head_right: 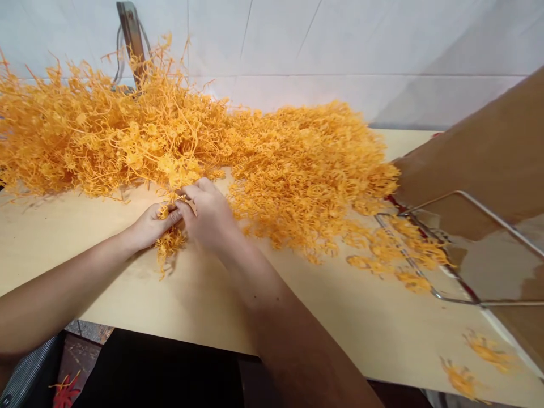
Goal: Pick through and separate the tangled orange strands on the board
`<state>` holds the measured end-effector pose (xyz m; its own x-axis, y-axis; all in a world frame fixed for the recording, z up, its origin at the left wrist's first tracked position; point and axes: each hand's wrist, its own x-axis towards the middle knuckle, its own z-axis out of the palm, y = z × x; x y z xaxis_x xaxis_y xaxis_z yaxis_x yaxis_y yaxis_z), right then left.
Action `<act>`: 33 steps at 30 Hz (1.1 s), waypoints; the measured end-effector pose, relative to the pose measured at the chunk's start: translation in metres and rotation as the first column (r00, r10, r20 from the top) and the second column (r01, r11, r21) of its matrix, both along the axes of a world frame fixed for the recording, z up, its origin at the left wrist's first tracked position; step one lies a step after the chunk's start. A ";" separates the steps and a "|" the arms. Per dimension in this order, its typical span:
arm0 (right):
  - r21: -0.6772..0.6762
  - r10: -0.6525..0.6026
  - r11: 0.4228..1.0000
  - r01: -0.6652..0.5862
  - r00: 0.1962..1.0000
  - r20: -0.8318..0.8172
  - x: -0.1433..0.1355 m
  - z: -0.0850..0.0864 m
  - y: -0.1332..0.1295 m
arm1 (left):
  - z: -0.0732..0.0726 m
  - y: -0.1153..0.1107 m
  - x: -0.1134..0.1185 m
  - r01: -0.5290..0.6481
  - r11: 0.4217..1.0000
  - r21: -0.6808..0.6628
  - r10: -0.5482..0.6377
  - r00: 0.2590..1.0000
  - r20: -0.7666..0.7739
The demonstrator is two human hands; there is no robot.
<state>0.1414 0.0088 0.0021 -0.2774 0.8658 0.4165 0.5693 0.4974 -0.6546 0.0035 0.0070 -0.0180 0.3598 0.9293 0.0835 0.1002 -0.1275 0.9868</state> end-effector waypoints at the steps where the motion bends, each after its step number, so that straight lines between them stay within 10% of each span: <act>1: -0.062 0.021 0.998 -0.024 0.999 -0.044 0.000 -0.001 0.000 | 0.000 0.000 0.000 0.011 1.000 -0.009 -0.011 1.000 0.000; 7: -0.315 0.171 0.860 -0.401 0.809 -0.563 0.012 0.001 0.006 | 0.003 0.002 -0.003 0.096 0.988 -0.122 -0.085 0.992 0.095; 13: -0.333 0.034 0.772 -0.541 0.558 -0.829 0.023 0.007 0.006 | 0.008 0.005 -0.010 0.067 0.960 -0.273 -0.010 0.978 0.206; 22: -0.504 0.169 0.697 -0.510 0.800 -0.576 0.018 0.004 0.002 | 0.010 0.005 -0.008 -0.002 0.972 -0.234 0.048 0.980 0.191; 33: -0.313 0.243 0.923 -0.223 0.970 0.026 0.004 0.007 -0.010 | 0.017 0.004 0.001 -0.181 0.923 -0.340 0.262 0.942 0.210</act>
